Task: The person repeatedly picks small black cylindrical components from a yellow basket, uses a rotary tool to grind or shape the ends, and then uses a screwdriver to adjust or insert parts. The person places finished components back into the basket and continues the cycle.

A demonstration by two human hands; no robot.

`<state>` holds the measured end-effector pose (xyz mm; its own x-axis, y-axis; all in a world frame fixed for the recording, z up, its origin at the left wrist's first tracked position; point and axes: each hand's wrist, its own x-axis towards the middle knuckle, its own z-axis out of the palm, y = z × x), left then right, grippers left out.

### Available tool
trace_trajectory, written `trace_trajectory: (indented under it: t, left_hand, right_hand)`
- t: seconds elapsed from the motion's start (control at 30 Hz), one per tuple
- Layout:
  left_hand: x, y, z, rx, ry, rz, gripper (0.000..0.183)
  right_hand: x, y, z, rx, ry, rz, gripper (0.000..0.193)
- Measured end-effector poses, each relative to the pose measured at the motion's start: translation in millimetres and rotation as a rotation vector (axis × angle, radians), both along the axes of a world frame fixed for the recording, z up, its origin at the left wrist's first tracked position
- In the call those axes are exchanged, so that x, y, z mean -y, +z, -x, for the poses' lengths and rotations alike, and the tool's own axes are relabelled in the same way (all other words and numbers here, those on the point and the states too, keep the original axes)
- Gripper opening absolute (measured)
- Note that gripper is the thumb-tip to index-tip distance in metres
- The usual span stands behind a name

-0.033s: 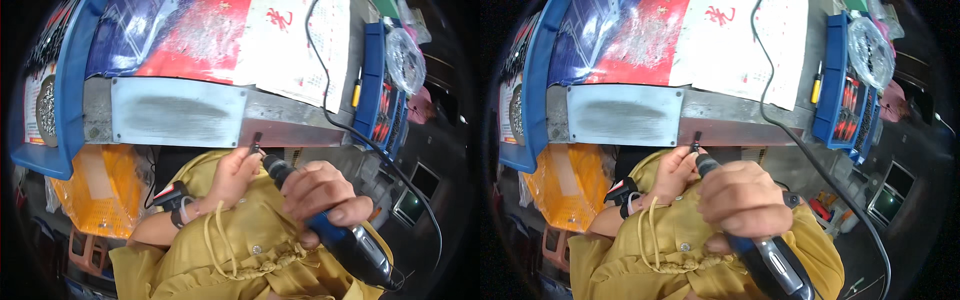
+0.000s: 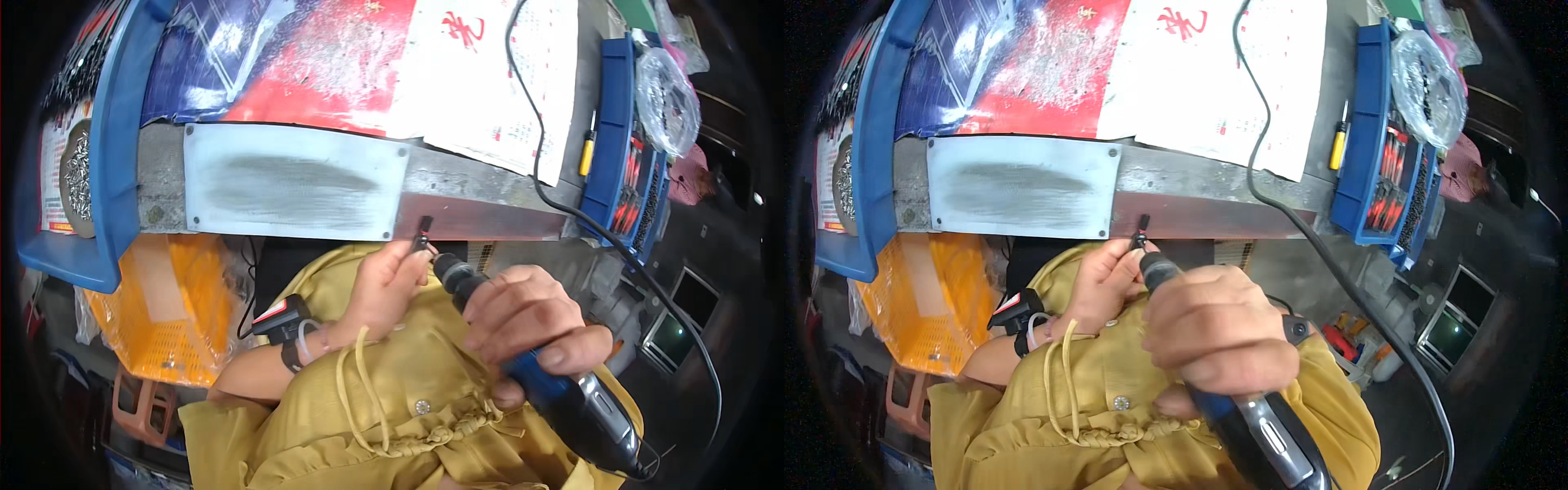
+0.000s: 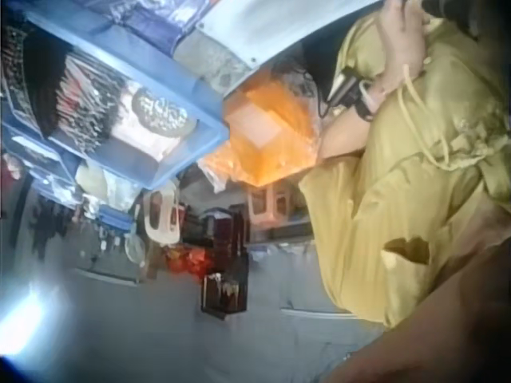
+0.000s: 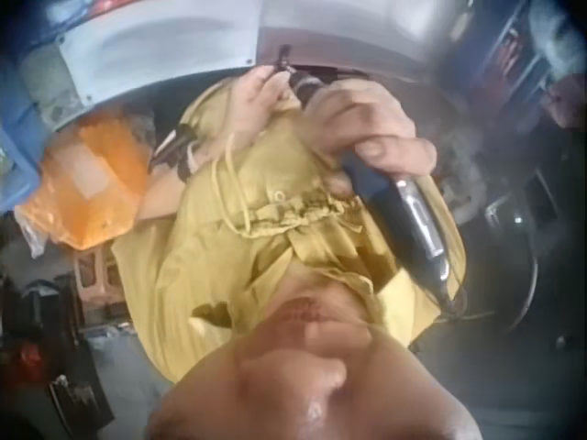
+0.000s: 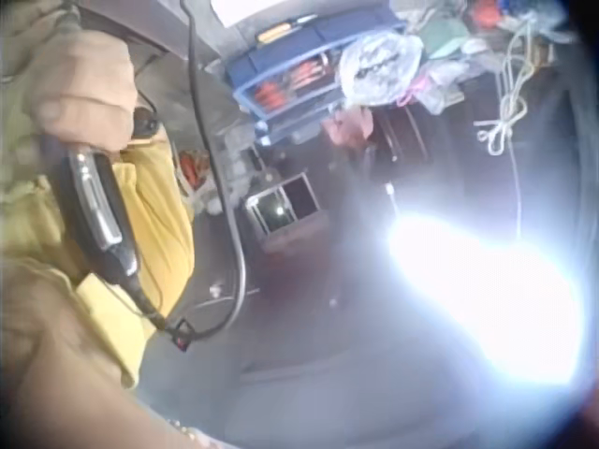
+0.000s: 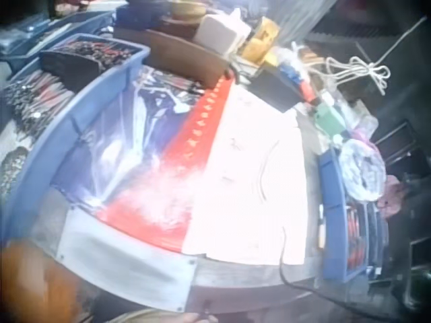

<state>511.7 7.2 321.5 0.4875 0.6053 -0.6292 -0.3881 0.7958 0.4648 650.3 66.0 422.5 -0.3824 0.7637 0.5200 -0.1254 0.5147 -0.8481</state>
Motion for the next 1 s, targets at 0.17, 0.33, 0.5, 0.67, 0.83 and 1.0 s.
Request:
trace_trajectory:
  t: [0.17, 0.33, 0.5, 0.67, 0.83, 1.0]
  left_hand:
    - [2, 3, -2, -0.041, -0.004, 0.0, 0.016]
    - [5, 1, -5, -0.04, 0.029, 0.011, 0.016]
    - [6, 0, -8, -0.076, 0.042, -0.005, 0.016]
    - [4, 2, -7, -0.098, 0.032, -0.009, 0.016]
    - [0, 6, -3, -0.096, -0.013, 0.008, 0.016]
    - [-5, 10, -2, -0.064, -0.016, 0.025, 0.016]
  right_hand:
    - [4, -6, 3, -0.025, -0.051, 0.011, 0.042]
    - [1, -8, 11, -0.175, -0.099, 0.086, 0.036]
    - [-2, -8, 12, -0.193, -0.087, 0.108, 0.035]
    - [-4, -7, 7, -0.122, -0.04, 0.105, 0.035]
    - [-7, -5, -5, -0.016, 0.066, 0.082, 0.042]
    - [-1, -2, -13, 0.003, -0.014, 0.061, 0.054]
